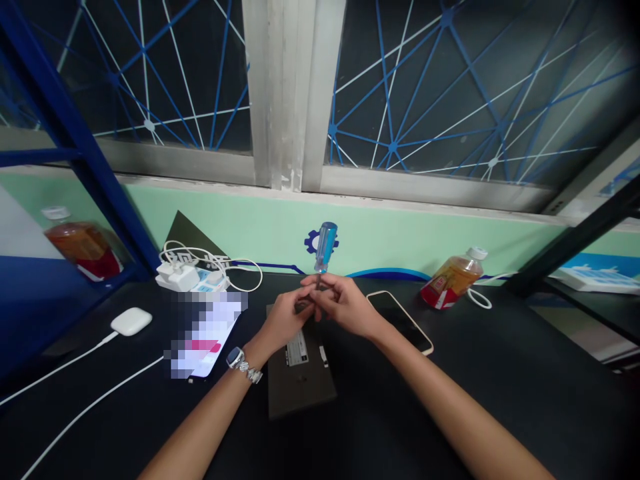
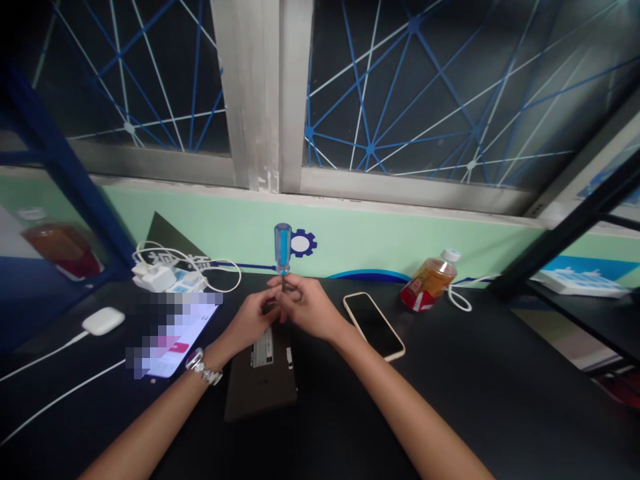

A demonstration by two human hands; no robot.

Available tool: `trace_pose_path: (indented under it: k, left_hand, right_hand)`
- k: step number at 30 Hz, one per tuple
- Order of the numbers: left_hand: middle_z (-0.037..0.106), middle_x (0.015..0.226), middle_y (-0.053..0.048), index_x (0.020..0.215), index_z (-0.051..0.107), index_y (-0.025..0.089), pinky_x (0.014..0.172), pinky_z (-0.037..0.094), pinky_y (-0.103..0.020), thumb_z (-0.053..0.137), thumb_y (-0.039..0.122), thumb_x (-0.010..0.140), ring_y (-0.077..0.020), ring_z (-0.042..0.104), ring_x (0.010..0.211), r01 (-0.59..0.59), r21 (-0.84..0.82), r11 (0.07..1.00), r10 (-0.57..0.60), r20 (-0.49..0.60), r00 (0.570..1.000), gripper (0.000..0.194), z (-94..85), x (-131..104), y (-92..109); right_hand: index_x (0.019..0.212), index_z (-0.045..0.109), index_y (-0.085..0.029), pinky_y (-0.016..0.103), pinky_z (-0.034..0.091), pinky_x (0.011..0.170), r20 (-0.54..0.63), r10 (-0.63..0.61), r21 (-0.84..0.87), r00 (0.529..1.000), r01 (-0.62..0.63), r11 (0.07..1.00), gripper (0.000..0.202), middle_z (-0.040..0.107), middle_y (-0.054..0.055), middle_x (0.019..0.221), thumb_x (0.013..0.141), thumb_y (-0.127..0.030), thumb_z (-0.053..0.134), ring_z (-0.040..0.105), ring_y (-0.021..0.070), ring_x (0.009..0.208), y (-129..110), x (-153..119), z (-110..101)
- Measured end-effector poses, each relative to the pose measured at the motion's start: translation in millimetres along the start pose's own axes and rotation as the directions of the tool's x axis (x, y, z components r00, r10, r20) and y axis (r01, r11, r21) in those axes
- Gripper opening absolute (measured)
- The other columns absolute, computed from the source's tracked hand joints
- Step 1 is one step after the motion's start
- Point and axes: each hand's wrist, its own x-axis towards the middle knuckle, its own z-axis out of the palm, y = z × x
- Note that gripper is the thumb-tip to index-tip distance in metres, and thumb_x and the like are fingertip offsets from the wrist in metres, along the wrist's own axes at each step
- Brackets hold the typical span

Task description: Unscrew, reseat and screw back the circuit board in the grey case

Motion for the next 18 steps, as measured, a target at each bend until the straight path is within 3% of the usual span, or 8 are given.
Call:
trace_pose_path:
  k: [4, 7, 12, 18]
  left_hand:
    - [0.075, 0.082, -0.007, 0.087, 0.073, 0.013, 0.071, 0.052, -0.028, 0.057, 0.025, 0.092, -0.0205, 0.07, 0.077, 0.018, -0.012, 1.0, -0.018, 0.004, 1.0, 0.02, 5.6, 3, -3]
    - [0.077, 0.092, -0.008, 0.097, 0.075, 0.014, 0.077, 0.054, -0.03, 0.06, 0.027, 0.091, -0.021, 0.071, 0.082, 0.026, -0.054, 0.998, -0.025, 0.022, 0.999, 0.02, 3.6, 3, 0]
    - [0.076, 0.102, -0.008, 0.108, 0.073, 0.018, 0.083, 0.053, -0.03, 0.059, 0.023, 0.092, -0.0196, 0.071, 0.09, 0.023, -0.077, 0.997, -0.02, 0.041, 0.999, 0.022, -6.4, -2, 4]
    - [0.075, 0.09, -0.007, 0.103, 0.071, 0.015, 0.077, 0.052, -0.029, 0.06, 0.025, 0.091, -0.0201, 0.071, 0.083, 0.03, -0.042, 0.999, -0.03, -0.006, 1.0, 0.019, -5.3, -2, 0]
  right_hand:
    - [0.1, 0.067, -0.019, 0.024, 0.049, 0.056, -0.188, -0.092, -0.235, 0.978, 0.046, 0.971, 0.022, 0.066, 0.002, 0.078, 0.086, -0.036, 0.066, 0.062, 0.0126, 0.059, 4, 2, -1]
    - [0.089, 0.061, -0.019, 0.024, 0.05, 0.05, -0.255, -0.029, -0.117, 0.966, -0.001, 0.993, 0.025, 0.065, 0.001, 0.074, 0.081, -0.04, 0.072, 0.063, 0.0127, 0.054, 8, 4, -5]
    - [0.089, 0.061, -0.018, 0.022, 0.05, 0.052, -0.168, 0.039, 0.041, 0.985, -0.032, 0.999, 0.024, 0.064, 0.0, 0.071, 0.081, -0.037, 0.072, 0.066, 0.0129, 0.057, 5, 3, -12]
    - [0.106, 0.059, -0.017, 0.021, 0.047, 0.051, -0.037, 0.033, 0.069, 0.999, -0.031, 0.997, 0.022, 0.068, 0.004, 0.088, 0.092, -0.034, 0.058, 0.064, 0.0099, 0.055, -3, 1, -8]
